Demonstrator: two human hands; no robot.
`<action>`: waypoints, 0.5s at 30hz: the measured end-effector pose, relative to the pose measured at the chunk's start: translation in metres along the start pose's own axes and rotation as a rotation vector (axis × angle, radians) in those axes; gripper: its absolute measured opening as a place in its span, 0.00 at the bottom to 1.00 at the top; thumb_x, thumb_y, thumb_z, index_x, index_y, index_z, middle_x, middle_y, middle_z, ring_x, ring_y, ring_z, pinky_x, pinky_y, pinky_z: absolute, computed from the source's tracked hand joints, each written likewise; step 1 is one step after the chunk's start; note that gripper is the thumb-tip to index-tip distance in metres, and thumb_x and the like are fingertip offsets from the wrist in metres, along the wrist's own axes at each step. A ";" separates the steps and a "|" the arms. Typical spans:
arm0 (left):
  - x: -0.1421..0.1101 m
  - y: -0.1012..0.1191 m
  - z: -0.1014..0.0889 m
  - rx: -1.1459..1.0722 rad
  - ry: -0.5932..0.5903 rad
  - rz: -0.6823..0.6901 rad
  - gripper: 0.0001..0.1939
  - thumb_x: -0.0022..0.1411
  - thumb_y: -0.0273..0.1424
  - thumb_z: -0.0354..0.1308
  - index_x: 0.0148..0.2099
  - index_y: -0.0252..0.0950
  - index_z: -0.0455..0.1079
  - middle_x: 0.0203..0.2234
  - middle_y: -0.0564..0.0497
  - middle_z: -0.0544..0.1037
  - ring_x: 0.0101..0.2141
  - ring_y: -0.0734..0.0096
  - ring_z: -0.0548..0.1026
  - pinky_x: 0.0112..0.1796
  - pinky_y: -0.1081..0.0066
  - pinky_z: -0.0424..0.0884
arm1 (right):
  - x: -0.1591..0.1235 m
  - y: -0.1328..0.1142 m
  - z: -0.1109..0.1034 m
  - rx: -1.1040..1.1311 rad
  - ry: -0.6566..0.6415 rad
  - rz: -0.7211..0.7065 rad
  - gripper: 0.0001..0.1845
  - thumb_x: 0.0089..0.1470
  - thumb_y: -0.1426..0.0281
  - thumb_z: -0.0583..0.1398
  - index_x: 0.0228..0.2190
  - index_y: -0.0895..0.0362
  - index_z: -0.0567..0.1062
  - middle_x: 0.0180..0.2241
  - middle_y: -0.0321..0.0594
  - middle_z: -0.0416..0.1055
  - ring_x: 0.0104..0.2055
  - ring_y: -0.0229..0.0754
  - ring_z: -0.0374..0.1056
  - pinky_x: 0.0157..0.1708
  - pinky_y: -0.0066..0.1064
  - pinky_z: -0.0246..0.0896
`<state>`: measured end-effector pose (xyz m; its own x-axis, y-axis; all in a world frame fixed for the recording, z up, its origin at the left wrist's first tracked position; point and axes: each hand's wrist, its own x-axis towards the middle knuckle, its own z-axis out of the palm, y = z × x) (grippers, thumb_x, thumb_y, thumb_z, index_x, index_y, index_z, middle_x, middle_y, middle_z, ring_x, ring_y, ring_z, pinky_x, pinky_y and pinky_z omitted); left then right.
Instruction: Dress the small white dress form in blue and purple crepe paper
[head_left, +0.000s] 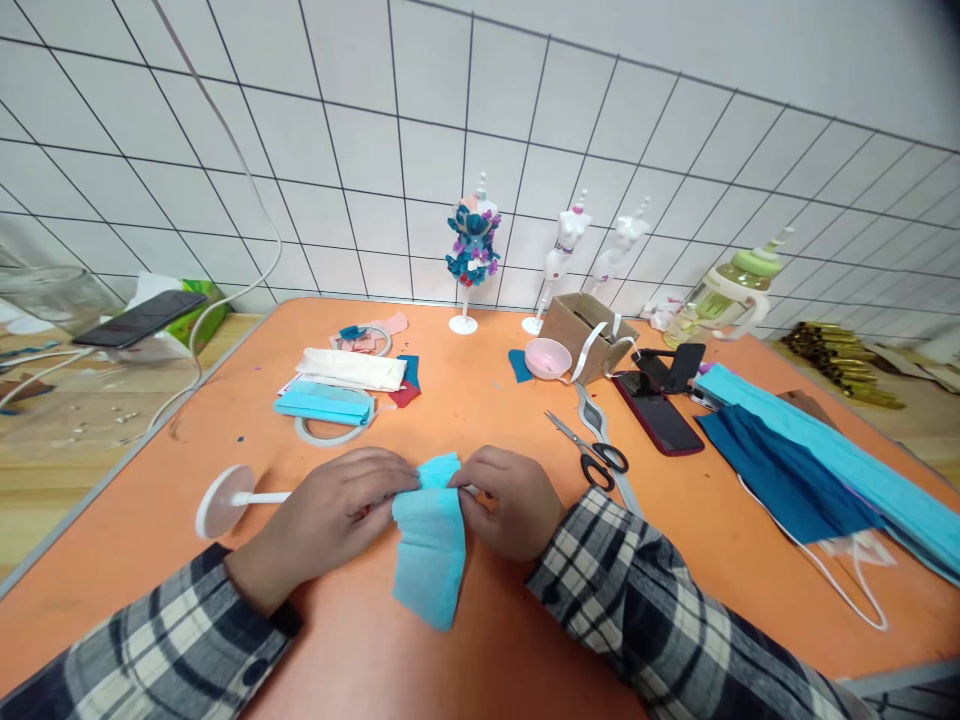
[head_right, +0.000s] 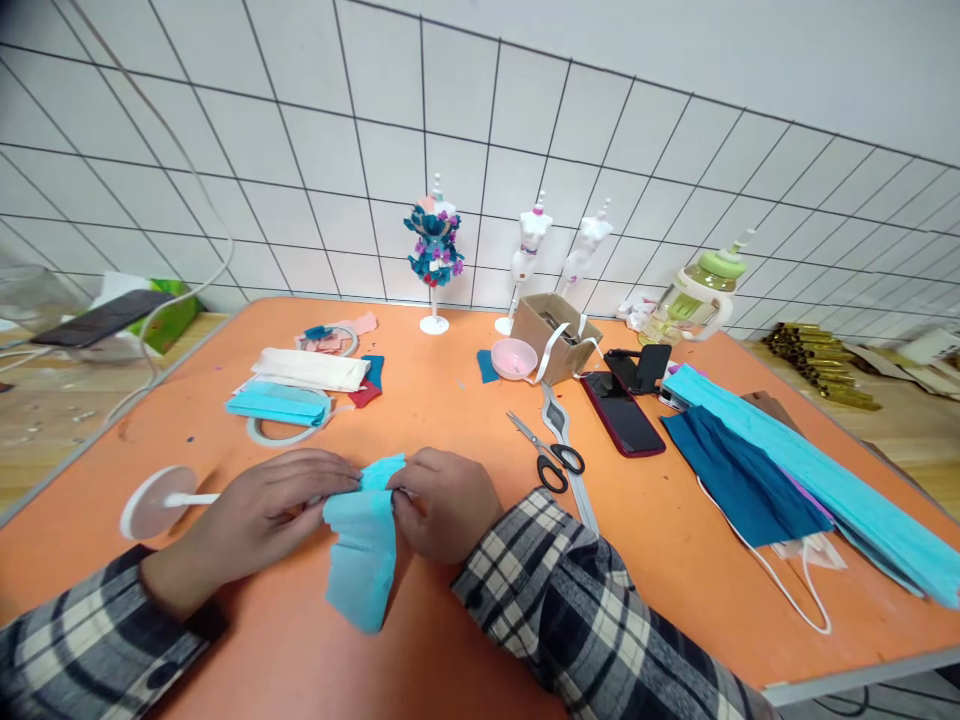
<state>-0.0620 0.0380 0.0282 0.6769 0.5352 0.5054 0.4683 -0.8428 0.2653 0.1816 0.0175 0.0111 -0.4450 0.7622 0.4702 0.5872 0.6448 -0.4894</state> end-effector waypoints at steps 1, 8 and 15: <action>-0.002 0.001 0.000 0.015 0.012 -0.008 0.12 0.66 0.24 0.51 0.47 0.40 0.74 0.41 0.50 0.84 0.42 0.66 0.81 0.46 0.68 0.75 | -0.002 -0.001 0.000 -0.007 -0.009 0.000 0.07 0.53 0.74 0.58 0.33 0.55 0.76 0.31 0.38 0.75 0.33 0.39 0.71 0.32 0.28 0.61; -0.008 0.000 0.002 -0.010 0.001 -0.027 0.12 0.66 0.24 0.53 0.47 0.40 0.74 0.40 0.51 0.84 0.41 0.70 0.81 0.42 0.73 0.76 | -0.008 -0.006 0.002 -0.093 -0.029 -0.039 0.08 0.50 0.72 0.59 0.35 0.52 0.75 0.33 0.35 0.77 0.32 0.40 0.71 0.28 0.29 0.57; -0.007 0.001 0.002 -0.026 -0.003 -0.045 0.11 0.65 0.26 0.52 0.46 0.40 0.74 0.38 0.52 0.84 0.38 0.68 0.82 0.39 0.73 0.76 | -0.012 -0.008 0.007 -0.037 0.001 0.035 0.09 0.53 0.73 0.57 0.35 0.52 0.75 0.28 0.34 0.75 0.26 0.36 0.69 0.25 0.28 0.54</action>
<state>-0.0653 0.0334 0.0234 0.6574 0.5727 0.4897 0.4831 -0.8191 0.3093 0.1776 0.0038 0.0048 -0.4232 0.7844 0.4535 0.6271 0.6148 -0.4782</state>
